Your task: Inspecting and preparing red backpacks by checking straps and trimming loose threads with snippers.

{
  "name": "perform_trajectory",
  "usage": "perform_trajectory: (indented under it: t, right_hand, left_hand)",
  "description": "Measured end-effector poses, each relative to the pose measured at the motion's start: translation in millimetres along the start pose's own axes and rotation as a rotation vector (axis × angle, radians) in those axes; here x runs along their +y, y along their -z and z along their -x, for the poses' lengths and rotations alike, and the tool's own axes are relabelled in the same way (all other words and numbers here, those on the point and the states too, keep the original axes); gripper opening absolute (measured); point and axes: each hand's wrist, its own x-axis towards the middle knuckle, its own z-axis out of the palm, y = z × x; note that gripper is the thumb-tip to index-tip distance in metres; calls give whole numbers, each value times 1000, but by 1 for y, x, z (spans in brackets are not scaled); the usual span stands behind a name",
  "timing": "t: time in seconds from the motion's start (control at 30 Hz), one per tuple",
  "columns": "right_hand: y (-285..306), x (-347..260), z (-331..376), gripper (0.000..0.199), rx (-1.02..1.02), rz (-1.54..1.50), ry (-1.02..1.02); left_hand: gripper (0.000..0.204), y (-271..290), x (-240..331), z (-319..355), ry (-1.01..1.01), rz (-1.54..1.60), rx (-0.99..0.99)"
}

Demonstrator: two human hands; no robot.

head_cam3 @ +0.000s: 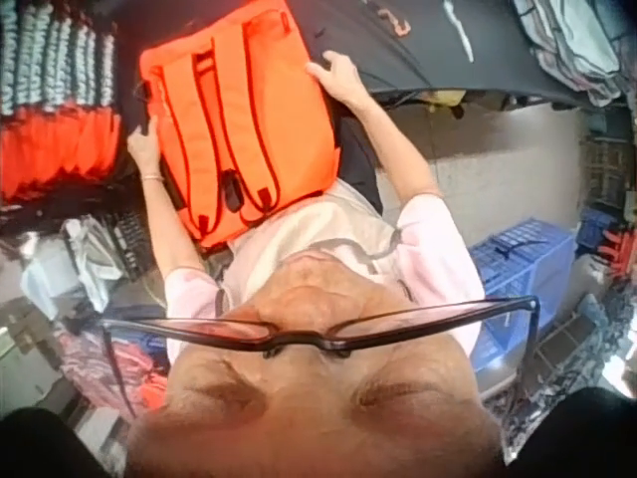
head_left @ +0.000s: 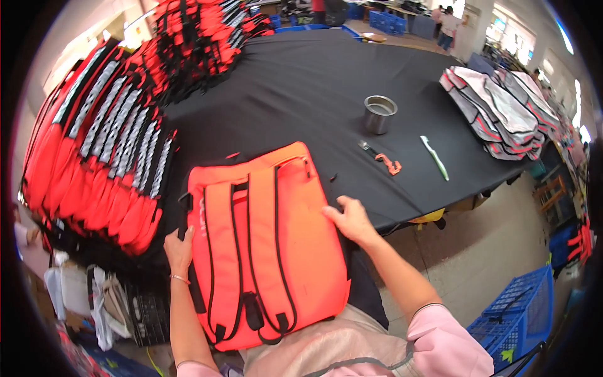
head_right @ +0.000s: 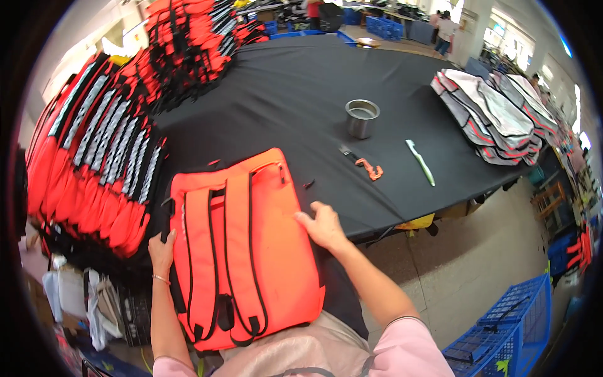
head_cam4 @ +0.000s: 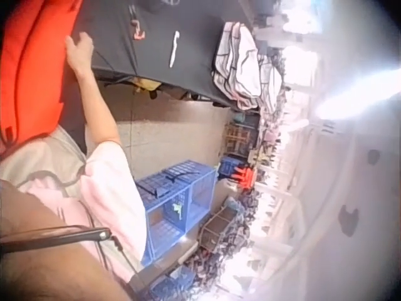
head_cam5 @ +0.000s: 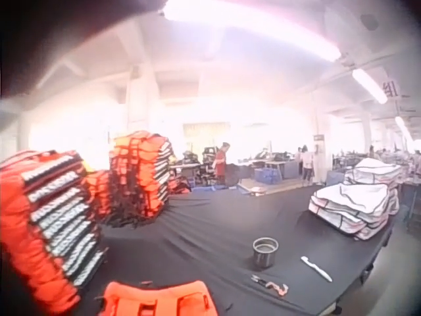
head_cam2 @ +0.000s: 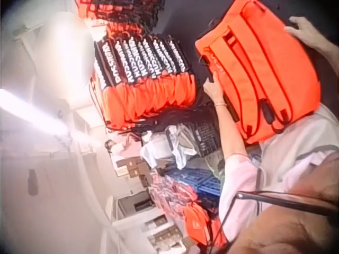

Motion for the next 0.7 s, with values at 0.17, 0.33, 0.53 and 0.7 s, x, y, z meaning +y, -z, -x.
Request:
perform_trajectory:
  t: [0.17, 0.33, 0.53, 0.7]
  right_hand:
    - [13, -50, 16, 42, 36, -170, 131]
    - [26, -122, 14, 27, 51, -324, 348]
    - [18, -237, 49, 33, 18, -765, 556]
    - [-12, -256, -4, 35, -47, -332, 610]
  left_hand:
    - [34, 49, 11, 25, -104, 325, 144]
    - [23, 134, 34, 43, -168, 642, 359]
    - [39, 216, 8, 58, -266, 614, 861]
    - [56, 235, -28, 16, -141, 342, 841]
